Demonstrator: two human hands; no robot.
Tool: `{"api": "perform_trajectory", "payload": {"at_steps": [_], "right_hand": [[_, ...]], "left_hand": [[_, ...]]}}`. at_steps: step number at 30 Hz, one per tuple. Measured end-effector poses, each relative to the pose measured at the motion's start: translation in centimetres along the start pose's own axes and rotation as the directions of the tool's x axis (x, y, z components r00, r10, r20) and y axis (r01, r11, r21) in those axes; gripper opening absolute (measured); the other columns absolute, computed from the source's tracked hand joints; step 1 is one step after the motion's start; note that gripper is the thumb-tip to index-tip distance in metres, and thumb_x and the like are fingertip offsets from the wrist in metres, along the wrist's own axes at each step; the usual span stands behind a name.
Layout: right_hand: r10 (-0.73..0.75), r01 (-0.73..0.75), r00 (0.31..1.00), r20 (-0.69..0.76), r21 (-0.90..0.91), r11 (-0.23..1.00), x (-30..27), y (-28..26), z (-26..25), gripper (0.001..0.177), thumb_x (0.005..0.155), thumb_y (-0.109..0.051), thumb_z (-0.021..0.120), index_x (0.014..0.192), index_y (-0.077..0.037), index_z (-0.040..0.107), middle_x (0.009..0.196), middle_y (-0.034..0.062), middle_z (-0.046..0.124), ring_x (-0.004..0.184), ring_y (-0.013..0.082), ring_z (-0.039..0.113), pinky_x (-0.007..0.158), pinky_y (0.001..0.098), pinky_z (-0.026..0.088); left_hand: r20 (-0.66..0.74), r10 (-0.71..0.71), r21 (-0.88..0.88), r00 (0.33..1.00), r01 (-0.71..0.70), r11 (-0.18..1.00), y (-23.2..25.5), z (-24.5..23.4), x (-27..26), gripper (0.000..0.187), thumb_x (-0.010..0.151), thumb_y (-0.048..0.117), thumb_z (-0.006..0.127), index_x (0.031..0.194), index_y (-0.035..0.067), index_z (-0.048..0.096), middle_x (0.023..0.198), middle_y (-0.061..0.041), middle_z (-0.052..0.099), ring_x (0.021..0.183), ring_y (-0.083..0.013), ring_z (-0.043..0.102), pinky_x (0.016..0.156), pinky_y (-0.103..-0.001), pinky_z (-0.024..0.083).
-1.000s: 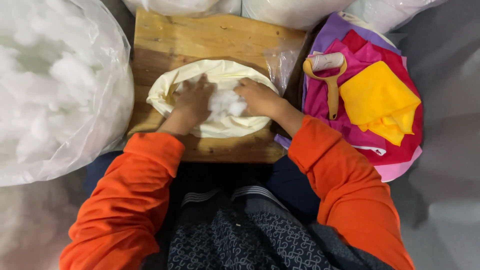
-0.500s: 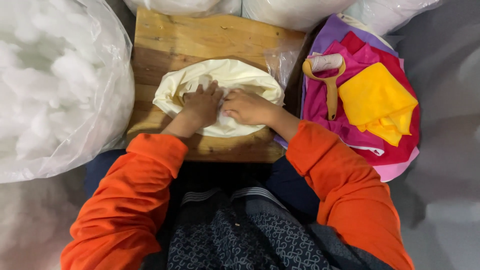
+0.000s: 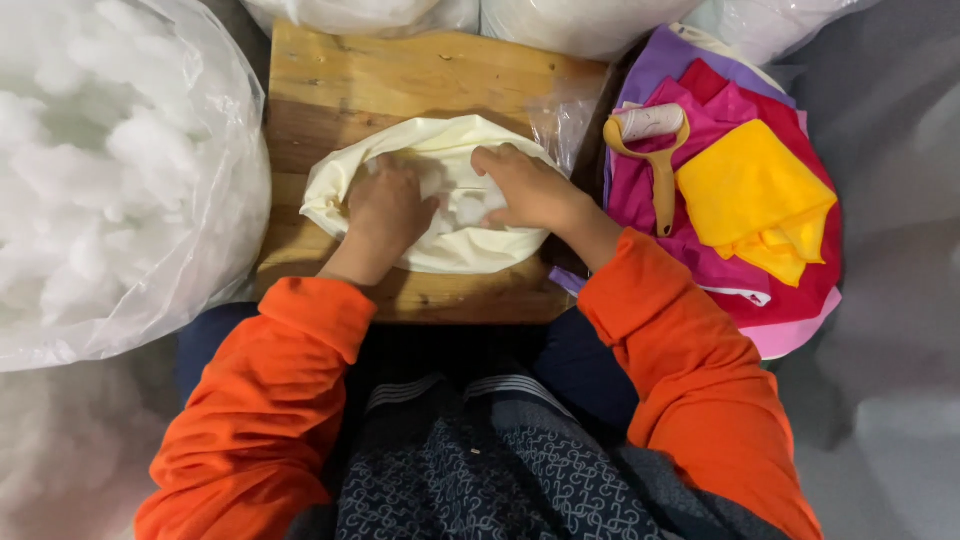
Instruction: The person is preparing a pillowcase by lint rolling it and then stuffing it with white fiberfill.
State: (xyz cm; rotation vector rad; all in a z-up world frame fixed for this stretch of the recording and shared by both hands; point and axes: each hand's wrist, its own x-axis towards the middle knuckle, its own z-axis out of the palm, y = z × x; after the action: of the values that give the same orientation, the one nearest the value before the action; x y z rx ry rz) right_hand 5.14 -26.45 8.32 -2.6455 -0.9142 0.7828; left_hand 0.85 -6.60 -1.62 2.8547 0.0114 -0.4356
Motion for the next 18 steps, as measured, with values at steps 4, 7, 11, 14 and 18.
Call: {"api": "perform_trajectory", "payload": {"at_steps": [4,7,11,14,18], "right_hand": [[-0.139,0.146,0.969,-0.204,0.021,0.989,-0.2,0.6,-0.8,0.038,0.088,-0.011,0.077,0.115,-0.01,0.05,0.108,0.0252,0.059,0.102,0.0531,0.064,0.085,0.0573,0.054],[-0.173,0.178,0.947,-0.271,-0.004,0.984,1.0,1.7,0.6,0.018,0.088,-0.006,0.074,0.101,-0.008,0.062,0.091,0.0182,0.067,0.089,0.0407,0.071,0.076,0.0478,0.057],[-0.044,0.046,0.999,0.027,-0.088,0.995,4.2,5.8,5.6,0.008,0.084,-0.01,0.074,0.092,-0.011,0.074,0.096,0.0176,0.068,0.095,0.0419,0.072,0.083,0.0503,0.059],[-0.035,0.039,0.999,0.025,-0.206,0.978,5.0,6.2,5.8,0.012,0.084,-0.015,0.074,0.095,-0.013,0.075,0.099,0.0166,0.067,0.095,0.0407,0.072,0.08,0.0495,0.059],[-0.25,0.212,0.956,-0.156,-0.225,0.951,2.7,0.8,1.6,0.024,0.095,-0.023,0.068,0.117,-0.013,0.067,0.098,0.0159,0.059,0.096,0.0428,0.066,0.078,0.0512,0.056]], "left_hand": [[-0.224,0.099,-0.136,0.969,-0.132,0.982,-0.8,-3.6,-2.1,0.054,0.095,0.051,0.068,0.13,0.01,0.07,0.123,-0.022,0.064,0.098,-0.0464,0.072,0.067,-0.054,0.063],[-0.24,0.152,0.005,0.959,-0.155,0.988,-1.3,-3.3,-1.9,0.03,0.086,0.027,0.081,0.112,0.012,0.078,0.109,-0.013,0.069,0.088,-0.0309,0.075,0.071,-0.042,0.064],[-0.06,0.203,0.198,0.977,-0.188,0.962,-3.2,4.2,1.6,0.012,0.08,0.02,0.08,0.091,0.017,0.081,0.088,-0.002,0.073,0.086,-0.0231,0.074,0.072,-0.038,0.061],[-0.1,0.113,0.255,0.989,-0.085,0.963,-3.7,5.0,2.1,0.009,0.08,0.013,0.076,0.087,0.011,0.081,0.082,-0.006,0.072,0.081,-0.0257,0.072,0.066,-0.04,0.061],[-0.316,0.285,0.123,0.905,-0.259,0.958,-2.1,-2.6,-1.1,0.023,0.079,0.03,0.081,0.093,0.013,0.079,0.085,-0.005,0.069,0.085,-0.0235,0.069,0.067,-0.036,0.06]]}}
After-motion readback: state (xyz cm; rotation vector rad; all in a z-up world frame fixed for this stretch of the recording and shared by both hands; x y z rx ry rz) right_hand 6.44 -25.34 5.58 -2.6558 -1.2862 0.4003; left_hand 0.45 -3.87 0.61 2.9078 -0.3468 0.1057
